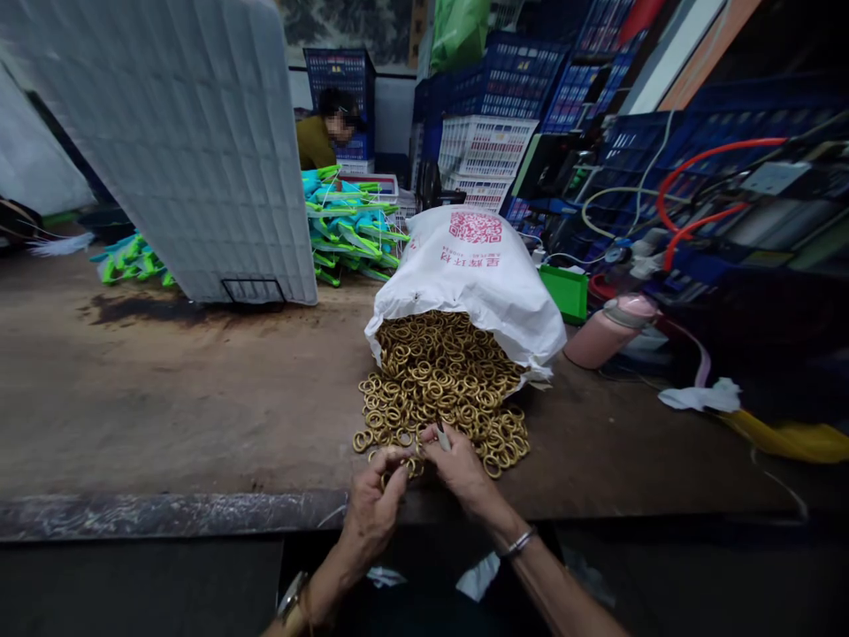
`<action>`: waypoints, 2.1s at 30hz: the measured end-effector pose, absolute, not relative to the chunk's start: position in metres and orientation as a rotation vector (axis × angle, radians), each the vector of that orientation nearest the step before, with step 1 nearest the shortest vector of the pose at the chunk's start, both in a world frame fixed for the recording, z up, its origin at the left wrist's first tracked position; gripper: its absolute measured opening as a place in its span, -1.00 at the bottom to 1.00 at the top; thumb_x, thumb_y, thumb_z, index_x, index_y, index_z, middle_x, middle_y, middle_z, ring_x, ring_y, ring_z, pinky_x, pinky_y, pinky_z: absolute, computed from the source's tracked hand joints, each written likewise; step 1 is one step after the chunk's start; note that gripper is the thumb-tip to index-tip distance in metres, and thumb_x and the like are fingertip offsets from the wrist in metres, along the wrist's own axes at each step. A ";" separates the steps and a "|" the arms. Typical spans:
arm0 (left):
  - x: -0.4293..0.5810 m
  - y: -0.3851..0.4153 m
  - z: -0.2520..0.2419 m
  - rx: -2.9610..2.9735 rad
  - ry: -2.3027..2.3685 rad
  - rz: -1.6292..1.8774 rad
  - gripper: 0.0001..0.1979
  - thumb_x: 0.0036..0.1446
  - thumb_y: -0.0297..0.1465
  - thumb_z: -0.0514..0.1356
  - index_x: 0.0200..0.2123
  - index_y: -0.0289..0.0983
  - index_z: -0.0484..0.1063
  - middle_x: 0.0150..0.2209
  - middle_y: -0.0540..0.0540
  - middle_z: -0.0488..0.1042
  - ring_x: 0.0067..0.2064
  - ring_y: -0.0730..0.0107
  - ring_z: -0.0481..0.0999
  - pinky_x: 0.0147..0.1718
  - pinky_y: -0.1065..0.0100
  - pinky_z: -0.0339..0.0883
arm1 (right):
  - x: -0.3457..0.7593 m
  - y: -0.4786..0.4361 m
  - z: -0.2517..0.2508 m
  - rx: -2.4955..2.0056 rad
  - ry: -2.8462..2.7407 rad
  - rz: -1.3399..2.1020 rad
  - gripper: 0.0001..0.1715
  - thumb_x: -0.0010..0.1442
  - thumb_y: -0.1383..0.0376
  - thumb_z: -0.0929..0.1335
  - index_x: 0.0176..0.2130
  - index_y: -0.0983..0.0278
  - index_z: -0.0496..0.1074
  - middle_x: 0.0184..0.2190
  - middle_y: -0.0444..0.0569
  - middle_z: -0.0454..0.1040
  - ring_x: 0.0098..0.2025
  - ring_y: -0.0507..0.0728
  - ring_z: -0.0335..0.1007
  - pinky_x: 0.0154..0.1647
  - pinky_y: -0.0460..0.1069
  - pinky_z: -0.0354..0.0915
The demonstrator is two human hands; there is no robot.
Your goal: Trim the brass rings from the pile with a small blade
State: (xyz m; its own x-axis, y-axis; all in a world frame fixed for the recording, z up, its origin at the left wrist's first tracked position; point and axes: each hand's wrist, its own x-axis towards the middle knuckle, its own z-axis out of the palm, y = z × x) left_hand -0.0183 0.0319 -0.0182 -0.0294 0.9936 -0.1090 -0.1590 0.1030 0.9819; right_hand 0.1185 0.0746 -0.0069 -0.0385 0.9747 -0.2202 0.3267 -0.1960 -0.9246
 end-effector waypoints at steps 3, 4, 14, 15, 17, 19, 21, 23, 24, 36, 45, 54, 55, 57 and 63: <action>-0.017 0.032 -0.023 1.418 1.151 1.255 -0.79 0.05 -0.43 0.11 -0.21 -0.24 0.44 -0.21 -0.13 0.49 -0.14 0.29 0.42 -0.10 0.30 0.23 | 0.117 0.067 -0.003 -1.511 -1.219 1.488 -0.84 -0.06 0.24 0.24 -0.41 0.26 0.30 -0.70 -0.31 0.12 -0.71 -0.10 -0.12 -0.65 -0.14 -0.10; -0.017 0.031 -0.025 1.491 1.149 1.241 -0.78 0.07 -0.44 0.09 -0.20 -0.24 0.44 -0.21 -0.13 0.49 -0.14 0.29 0.43 -0.11 0.30 0.24 | 0.116 0.065 -0.002 -1.489 -1.185 1.554 -0.84 -0.06 0.24 0.24 -0.41 0.26 0.30 -0.71 -0.32 0.11 -0.72 -0.11 -0.16 -0.67 -0.14 -0.12; -0.014 0.028 -0.022 1.702 1.182 1.248 -0.73 0.10 -0.47 0.03 -0.11 -0.25 0.36 -0.27 -0.13 0.49 -0.25 0.34 0.46 -0.23 0.34 0.29 | 0.119 0.061 -0.003 -1.535 -1.245 1.504 -0.88 -0.08 0.30 0.26 -0.46 0.28 0.34 -0.71 -0.29 0.13 -0.68 -0.10 -0.07 -0.66 -0.16 -0.10; -0.014 0.028 -0.021 1.704 1.158 1.235 -0.75 0.10 -0.47 0.03 -0.15 -0.26 0.38 -0.28 -0.13 0.49 -0.24 0.33 0.46 -0.22 0.34 0.29 | 0.119 0.060 -0.003 -1.521 -1.230 1.540 -0.89 -0.07 0.29 0.25 -0.45 0.28 0.33 -0.72 -0.30 0.11 -0.70 -0.11 -0.10 -0.67 -0.16 -0.12; -0.013 0.028 -0.019 1.656 1.157 1.226 -0.82 0.09 -0.44 0.05 -0.26 -0.26 0.41 -0.33 -0.11 0.49 -0.27 0.34 0.46 -0.25 0.36 0.29 | 0.118 0.058 -0.002 -1.482 -1.185 1.619 -0.88 -0.04 0.27 0.24 -0.43 0.27 0.31 -0.74 -0.33 0.05 -0.73 -0.11 -0.15 -0.70 -0.15 -0.17; -0.011 0.027 -0.019 1.536 1.181 1.215 -0.87 0.07 -0.40 0.08 -0.33 -0.27 0.41 -0.38 -0.07 0.46 -0.33 0.38 0.44 -0.30 0.39 0.28 | 0.117 0.057 -0.004 -1.449 -1.173 1.646 -0.85 -0.01 0.23 0.24 -0.43 0.27 0.29 -0.73 -0.33 0.06 -0.74 -0.11 -0.17 -0.71 -0.15 -0.18; -0.010 0.026 -0.018 1.331 1.183 1.171 -0.87 0.07 -0.33 0.08 -0.39 -0.27 0.36 -0.47 -0.01 0.40 -0.43 0.47 0.39 -0.41 0.44 0.26 | 0.116 0.056 -0.008 -1.451 -1.217 1.587 -0.80 -0.01 0.18 0.25 -0.47 0.28 0.29 -0.71 -0.30 0.10 -0.71 -0.11 -0.12 -0.69 -0.15 -0.13; -0.008 0.025 -0.018 1.088 1.179 1.092 -0.81 0.06 -0.25 0.08 -0.41 -0.26 0.29 -0.57 0.07 0.30 -0.58 0.58 0.27 -0.59 0.52 0.16 | 0.116 0.056 -0.012 -1.475 -1.285 1.486 -0.74 -0.02 0.14 0.26 -0.52 0.28 0.27 -0.69 -0.27 0.14 -0.67 -0.10 -0.06 -0.65 -0.15 -0.07; -0.007 0.024 -0.018 0.988 1.175 1.045 -0.78 0.04 -0.21 0.09 -0.42 -0.26 0.26 -0.60 0.10 0.26 -0.65 0.62 0.20 -0.67 0.54 0.08 | 0.116 0.055 -0.013 -1.491 -1.316 1.443 -0.73 -0.02 0.12 0.26 -0.54 0.29 0.27 -0.69 -0.26 0.14 -0.65 -0.09 -0.04 -0.63 -0.15 -0.04; -0.002 0.012 -0.009 0.704 1.026 0.921 -0.65 -0.04 -0.08 0.13 -0.46 -0.26 0.19 -0.62 0.14 0.21 -0.69 0.69 0.07 -0.75 0.59 -0.14 | 0.123 0.046 -0.013 -1.450 -1.413 1.389 -0.74 0.02 0.19 0.23 -0.59 0.26 0.20 -0.68 -0.24 0.16 -0.61 -0.05 0.02 -0.55 -0.13 0.02; 0.001 0.007 -0.011 0.699 1.065 0.956 -0.70 -0.01 -0.14 0.13 -0.42 -0.24 0.16 -0.60 0.14 0.22 -0.68 0.69 0.10 -0.73 0.60 -0.13 | 0.130 0.026 -0.014 -1.530 -2.053 0.915 -0.81 -0.04 0.48 0.16 -0.45 0.25 0.27 -0.58 -0.15 0.32 -0.52 0.00 0.17 -0.49 -0.12 -0.03; -0.005 0.000 -0.012 0.788 1.104 0.924 -0.71 0.01 -0.15 0.12 -0.45 -0.25 0.17 -0.62 0.13 0.23 -0.68 0.68 0.11 -0.72 0.60 -0.07 | 0.125 0.021 -0.005 -1.752 -2.262 0.660 -0.72 -0.06 0.51 0.17 -0.30 0.28 0.27 -0.44 -0.06 0.44 -0.43 0.06 0.30 -0.47 -0.07 -0.08; -0.006 -0.002 -0.013 0.771 1.093 0.920 -0.71 0.01 -0.15 0.12 -0.46 -0.25 0.17 -0.62 0.13 0.23 -0.68 0.69 0.11 -0.71 0.59 -0.07 | 0.123 0.019 -0.005 -1.767 -2.267 0.652 -0.72 -0.05 0.50 0.18 -0.29 0.28 0.27 -0.42 -0.05 0.45 -0.42 0.06 0.31 -0.47 -0.07 -0.08; -0.010 -0.005 -0.013 0.738 1.079 0.908 -0.69 -0.02 -0.14 0.14 -0.47 -0.25 0.16 -0.63 0.13 0.23 -0.68 0.69 0.11 -0.72 0.59 -0.08 | 0.117 0.016 -0.004 -1.786 -2.278 0.652 -0.73 -0.04 0.49 0.18 -0.29 0.28 0.27 -0.41 -0.04 0.45 -0.40 0.07 0.33 -0.47 -0.07 -0.07; -0.022 -0.024 -0.005 0.771 1.052 0.856 -0.71 0.02 -0.15 0.12 -0.47 -0.25 0.18 -0.61 0.11 0.27 -0.70 0.70 0.11 -0.75 0.61 -0.07 | 0.119 0.021 -0.012 -1.831 -2.264 0.606 -0.68 -0.05 0.55 0.15 -0.30 0.28 0.28 -0.41 -0.03 0.46 -0.41 0.07 0.33 -0.45 -0.07 -0.03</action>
